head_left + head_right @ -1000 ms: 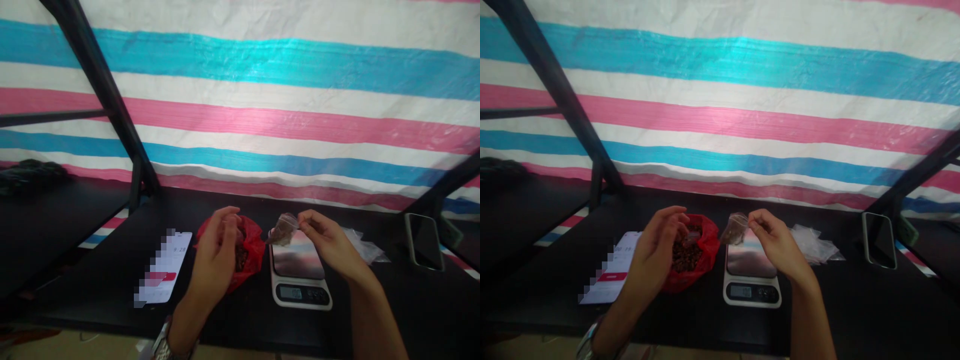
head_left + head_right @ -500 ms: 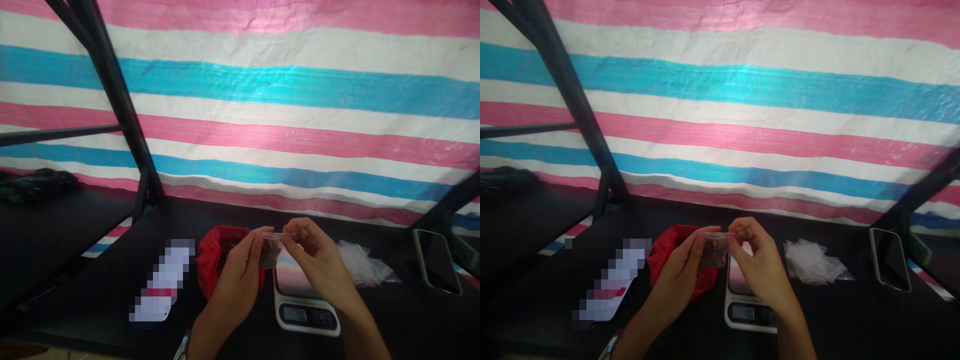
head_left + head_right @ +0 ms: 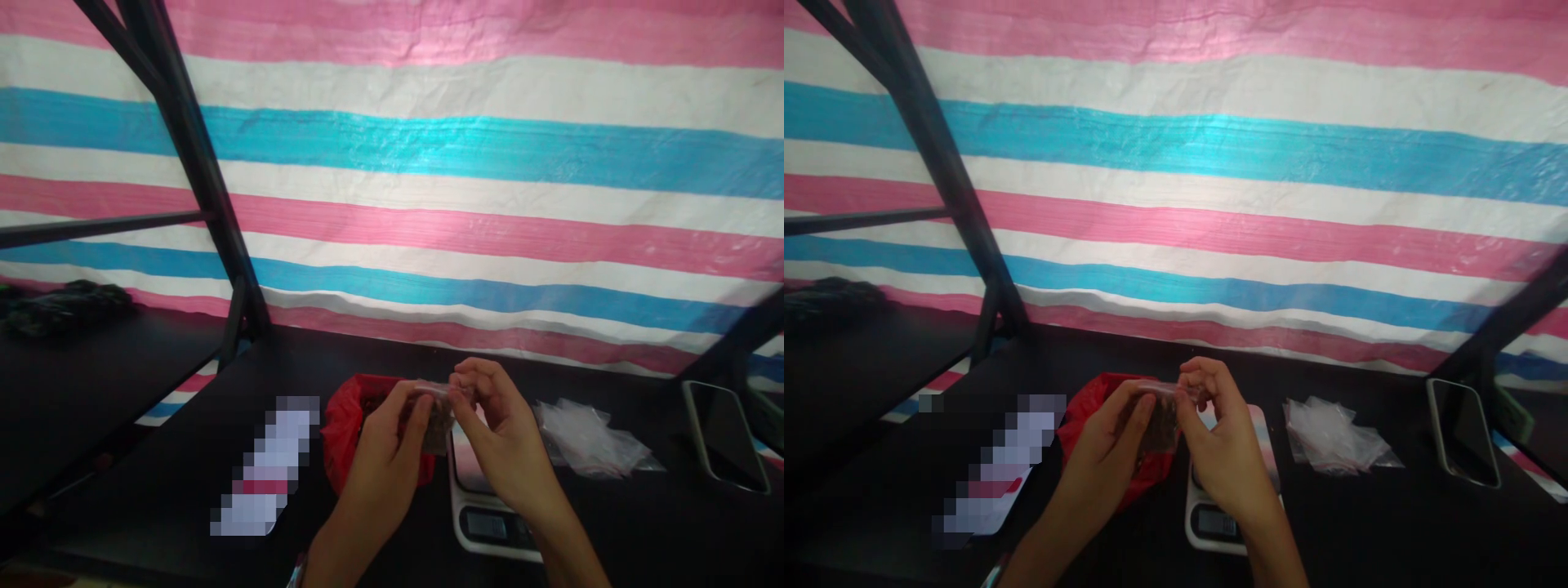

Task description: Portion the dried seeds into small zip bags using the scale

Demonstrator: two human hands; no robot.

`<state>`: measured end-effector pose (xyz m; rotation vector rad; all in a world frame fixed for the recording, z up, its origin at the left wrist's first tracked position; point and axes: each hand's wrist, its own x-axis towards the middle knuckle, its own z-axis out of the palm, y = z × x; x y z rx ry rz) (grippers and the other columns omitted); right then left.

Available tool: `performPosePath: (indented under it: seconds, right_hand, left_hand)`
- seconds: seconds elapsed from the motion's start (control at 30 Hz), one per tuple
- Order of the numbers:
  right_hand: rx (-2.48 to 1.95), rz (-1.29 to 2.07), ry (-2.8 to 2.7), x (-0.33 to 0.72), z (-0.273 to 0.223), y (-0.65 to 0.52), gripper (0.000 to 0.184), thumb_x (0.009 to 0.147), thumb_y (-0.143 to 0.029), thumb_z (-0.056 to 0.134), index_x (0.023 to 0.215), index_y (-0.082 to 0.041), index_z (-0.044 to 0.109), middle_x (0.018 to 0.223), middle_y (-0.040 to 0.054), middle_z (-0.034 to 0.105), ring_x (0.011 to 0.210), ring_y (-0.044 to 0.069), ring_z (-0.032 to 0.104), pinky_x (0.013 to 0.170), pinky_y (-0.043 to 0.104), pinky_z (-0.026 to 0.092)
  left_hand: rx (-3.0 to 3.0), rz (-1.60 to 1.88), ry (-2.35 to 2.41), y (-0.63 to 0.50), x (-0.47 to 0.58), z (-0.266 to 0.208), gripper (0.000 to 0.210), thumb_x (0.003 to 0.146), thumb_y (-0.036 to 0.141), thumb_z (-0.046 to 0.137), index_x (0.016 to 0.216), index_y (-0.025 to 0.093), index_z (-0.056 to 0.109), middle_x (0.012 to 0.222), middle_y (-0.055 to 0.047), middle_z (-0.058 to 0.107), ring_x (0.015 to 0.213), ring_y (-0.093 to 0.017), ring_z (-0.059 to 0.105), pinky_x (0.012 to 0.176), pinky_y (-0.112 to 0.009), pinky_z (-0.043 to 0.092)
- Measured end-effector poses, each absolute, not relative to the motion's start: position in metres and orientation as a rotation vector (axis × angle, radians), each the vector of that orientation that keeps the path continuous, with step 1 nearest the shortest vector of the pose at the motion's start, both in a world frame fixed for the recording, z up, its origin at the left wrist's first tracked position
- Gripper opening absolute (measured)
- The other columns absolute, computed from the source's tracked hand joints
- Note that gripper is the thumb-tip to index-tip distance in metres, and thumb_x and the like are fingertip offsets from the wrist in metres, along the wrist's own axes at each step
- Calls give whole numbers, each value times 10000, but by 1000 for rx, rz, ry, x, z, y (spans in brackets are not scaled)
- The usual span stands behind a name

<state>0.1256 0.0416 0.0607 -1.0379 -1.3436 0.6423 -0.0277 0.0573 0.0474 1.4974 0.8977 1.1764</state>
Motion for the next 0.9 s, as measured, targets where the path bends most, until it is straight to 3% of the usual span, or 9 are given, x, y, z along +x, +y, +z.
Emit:
performPosePath:
  seconds: [0.13, 0.3, 0.47, 0.9]
  right_hand:
    - [-993, 717, -1308, 125, 58, 44, 297, 979, -329, 716, 1258, -312, 616, 946, -29, 669, 829, 138, 602, 789, 270, 500]
    - [-930, 758, -1181, 118, 61, 46, 254, 937, -339, 773, 1150, -281, 648, 871, -30, 666, 768, 126, 593, 722, 238, 512]
    - [-868, 755, -1114, 115, 65, 44, 295, 868, -270, 830, 1088, -282, 634, 847, -43, 686, 754, 117, 624, 706, 215, 523]
    - [-904, 765, -1108, 109, 61, 43, 273, 912, -356, 802, 1114, -293, 630, 912, -23, 685, 823, 138, 651, 748, 241, 535]
  left_hand:
    - [1328, 1238, 897, 59, -28, 51, 328, 1001, 521, 607, 1036, 218, 726, 998, -36, 790, 852, -190, 717, 770, -274, 572]
    - [1197, 1276, 838, 60, -28, 60, 349, 913, 557, 703, 894, 208, 707, 888, -32, 782, 770, -195, 725, 711, -279, 596]
    - [1184, 1253, 825, 56, -30, 62, 333, 906, 540, 713, 922, 208, 734, 920, -39, 798, 813, -201, 751, 773, -290, 619]
    - [1241, 1193, 896, 55, -34, 64, 310, 908, 507, 717, 989, 210, 756, 978, -66, 821, 892, -230, 784, 829, -320, 633]
